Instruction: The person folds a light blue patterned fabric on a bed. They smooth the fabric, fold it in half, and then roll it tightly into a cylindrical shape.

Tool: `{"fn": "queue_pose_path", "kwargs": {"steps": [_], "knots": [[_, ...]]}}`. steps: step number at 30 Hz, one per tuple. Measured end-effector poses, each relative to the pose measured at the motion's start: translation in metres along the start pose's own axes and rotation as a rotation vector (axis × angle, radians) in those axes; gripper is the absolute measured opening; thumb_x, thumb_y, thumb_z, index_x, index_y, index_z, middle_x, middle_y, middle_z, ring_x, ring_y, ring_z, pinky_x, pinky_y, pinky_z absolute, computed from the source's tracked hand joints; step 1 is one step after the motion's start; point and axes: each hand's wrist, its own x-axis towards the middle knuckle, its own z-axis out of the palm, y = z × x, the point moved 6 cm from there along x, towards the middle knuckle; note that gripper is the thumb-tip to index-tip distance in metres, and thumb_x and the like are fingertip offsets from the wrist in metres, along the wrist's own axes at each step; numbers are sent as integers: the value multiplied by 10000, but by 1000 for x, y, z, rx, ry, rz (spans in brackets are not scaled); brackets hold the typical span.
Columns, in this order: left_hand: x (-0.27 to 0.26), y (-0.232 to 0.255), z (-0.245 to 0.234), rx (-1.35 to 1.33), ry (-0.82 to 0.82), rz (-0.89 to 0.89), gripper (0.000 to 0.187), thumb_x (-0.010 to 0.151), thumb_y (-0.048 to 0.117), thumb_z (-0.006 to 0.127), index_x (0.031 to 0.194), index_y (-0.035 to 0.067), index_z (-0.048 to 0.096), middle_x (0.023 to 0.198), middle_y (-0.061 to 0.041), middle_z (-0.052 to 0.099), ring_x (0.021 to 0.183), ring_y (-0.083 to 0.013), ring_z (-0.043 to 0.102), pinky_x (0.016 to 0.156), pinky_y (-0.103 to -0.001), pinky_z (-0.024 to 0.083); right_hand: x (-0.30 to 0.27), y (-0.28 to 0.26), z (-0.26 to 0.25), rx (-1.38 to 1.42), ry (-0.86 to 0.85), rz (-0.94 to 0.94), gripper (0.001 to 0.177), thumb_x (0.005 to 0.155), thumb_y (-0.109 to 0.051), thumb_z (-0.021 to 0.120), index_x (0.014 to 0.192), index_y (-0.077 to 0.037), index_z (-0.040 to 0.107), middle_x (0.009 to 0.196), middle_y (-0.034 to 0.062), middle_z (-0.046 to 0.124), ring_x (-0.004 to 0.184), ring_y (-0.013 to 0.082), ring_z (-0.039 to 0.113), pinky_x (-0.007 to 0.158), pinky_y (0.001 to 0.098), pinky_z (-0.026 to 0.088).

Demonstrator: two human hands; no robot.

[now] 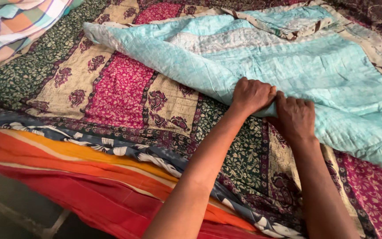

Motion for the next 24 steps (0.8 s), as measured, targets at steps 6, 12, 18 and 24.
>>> {"fn": "queue_pose_path", "kwargs": {"steps": [6, 12, 18, 24], "knots": [[2, 2, -3, -49, -303, -31, 557, 987, 514, 426, 761, 150, 783, 846, -104, 772, 831, -282, 753, 769, -478, 592, 2, 5, -5, 33, -259, 24, 754, 716, -701, 794, 1223, -165, 635, 900, 106, 763, 835, 301, 740, 724, 435, 557], [0, 1, -17, -91, -245, -62, 489, 958, 495, 467, 923, 144, 806, 1005, -117, 789, 978, -316, 751, 876, -483, 587, -5, -8, -41, 11, -82, 31, 782, 626, -600, 864, 1260, -201, 639, 1072, 122, 696, 976, 318, 678, 800, 483, 473], [18, -3, -7, -77, -538, -167, 357, 877, 400, 574, 1037, 171, 796, 1172, -101, 756, 1066, -300, 719, 896, -448, 567, -12, -25, -51, -83, 72, 22, 494, 718, -407, 870, 1108, -164, 690, 1099, 60, 663, 1087, 267, 595, 893, 439, 439], [26, -3, 12, -12, -512, -148, 317, 892, 376, 562, 1012, 183, 782, 1105, -70, 763, 1009, -268, 728, 833, -430, 547, -12, -15, -36, 7, 158, -36, 353, 788, -366, 805, 1036, -137, 702, 1042, 60, 699, 1054, 278, 630, 895, 447, 439]]}}
